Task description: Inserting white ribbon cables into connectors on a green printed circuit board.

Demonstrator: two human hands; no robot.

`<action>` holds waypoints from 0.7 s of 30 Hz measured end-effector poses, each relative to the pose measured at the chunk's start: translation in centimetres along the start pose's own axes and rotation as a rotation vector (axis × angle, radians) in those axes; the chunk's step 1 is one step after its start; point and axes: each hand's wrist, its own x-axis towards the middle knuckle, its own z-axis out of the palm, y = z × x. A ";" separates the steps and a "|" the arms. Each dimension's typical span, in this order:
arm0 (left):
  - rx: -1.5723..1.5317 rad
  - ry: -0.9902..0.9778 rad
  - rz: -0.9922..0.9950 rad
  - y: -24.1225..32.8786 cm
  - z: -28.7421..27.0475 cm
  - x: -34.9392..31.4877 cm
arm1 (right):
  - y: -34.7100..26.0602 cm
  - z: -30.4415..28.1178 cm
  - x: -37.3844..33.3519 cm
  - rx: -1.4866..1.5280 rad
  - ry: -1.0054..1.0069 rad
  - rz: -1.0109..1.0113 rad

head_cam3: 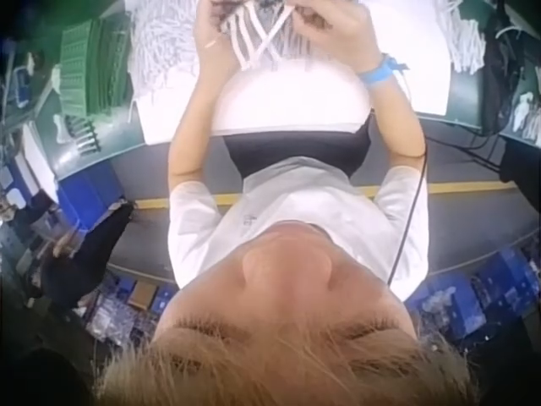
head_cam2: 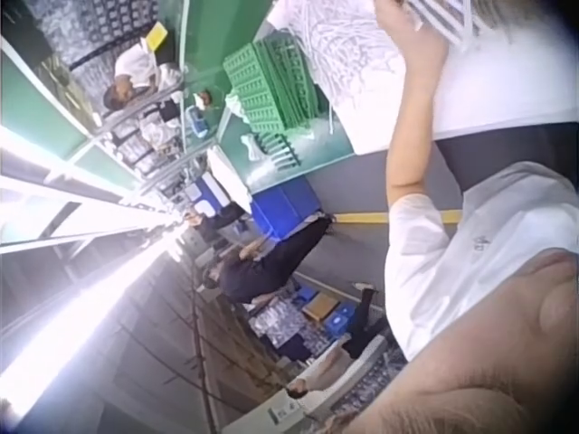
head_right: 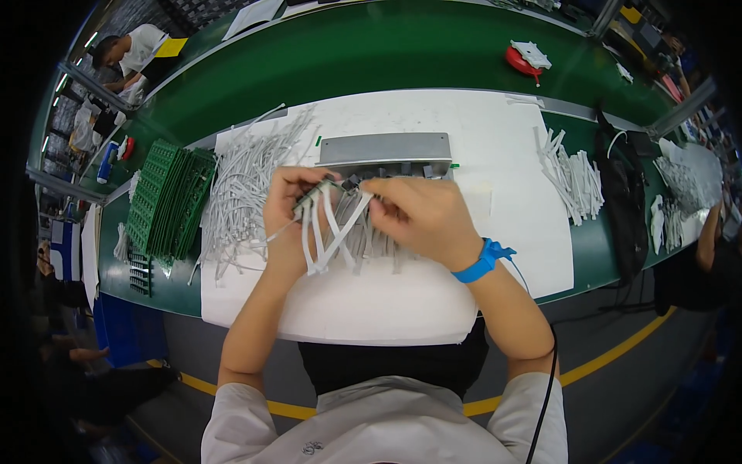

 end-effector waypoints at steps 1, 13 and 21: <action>0.055 0.057 -0.001 0.4 -0.2 0.3 | -0.6 -0.6 0.3 -0.004 -0.017 0.091; 0.086 0.038 0.027 0.5 -1.1 0.5 | 0.0 1.1 1.8 -0.219 -0.067 -0.172; -0.098 0.004 -0.053 0.7 -1.1 0.7 | 0.3 -0.1 1.2 -0.211 -0.001 -0.130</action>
